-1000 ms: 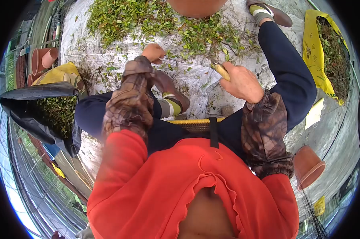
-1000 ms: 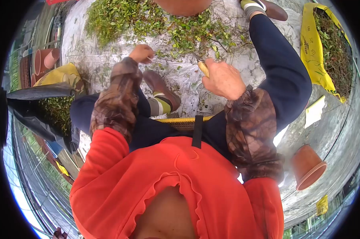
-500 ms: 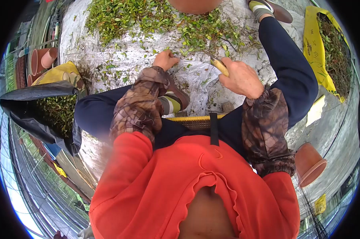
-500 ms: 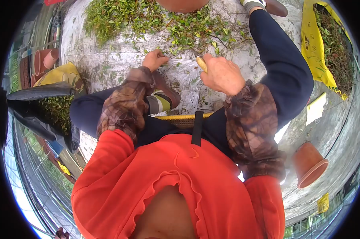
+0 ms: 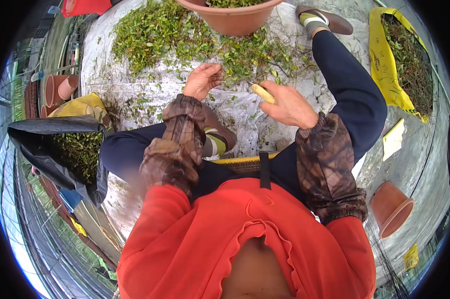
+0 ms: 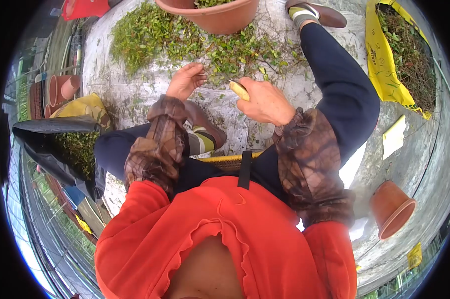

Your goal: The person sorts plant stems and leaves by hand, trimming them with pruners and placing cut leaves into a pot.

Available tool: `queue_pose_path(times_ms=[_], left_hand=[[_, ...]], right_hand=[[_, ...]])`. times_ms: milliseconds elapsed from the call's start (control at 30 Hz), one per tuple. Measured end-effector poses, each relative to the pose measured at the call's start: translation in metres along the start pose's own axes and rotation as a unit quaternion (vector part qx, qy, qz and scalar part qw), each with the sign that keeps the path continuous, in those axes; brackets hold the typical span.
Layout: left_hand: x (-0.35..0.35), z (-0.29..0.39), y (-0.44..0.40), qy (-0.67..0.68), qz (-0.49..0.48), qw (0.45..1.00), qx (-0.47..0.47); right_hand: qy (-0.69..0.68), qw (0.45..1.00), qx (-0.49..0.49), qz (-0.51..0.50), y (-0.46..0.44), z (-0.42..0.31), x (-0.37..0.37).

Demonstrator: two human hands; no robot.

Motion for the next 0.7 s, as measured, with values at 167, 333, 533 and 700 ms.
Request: queue_pose_path(times_ms=[167,333,533,700], left_hand=[[-0.024,0.063,0.026,0.059,-0.017,0.995,-0.077],[-0.037,0.087,0.039,0.085,0.003,0.989,-0.122],[-0.066,0.089,0.051,0.17,0.023,0.97,-0.174],[-0.096,0.112,0.051,0.233,0.003,0.947,-0.223]], right_hand=[[-0.1,0.994,0.007,0.035,0.004,-0.012,0.017],[-0.214,0.976,0.019,0.032,0.008,-0.021,0.024],[-0.277,0.952,0.05,0.123,0.006,-0.025,0.032],[-0.268,0.946,0.057,0.173,-0.002,-0.048,0.054]])
Point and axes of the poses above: each hand's wrist, its own y-axis away from the middle knuckle, its own x-axis out of the back of the hand, z = x × y, the point moved 8 cm from there along -y, towards the middle knuckle, and after that the axes turned 4 degrees about z, right-handed, at the moved point
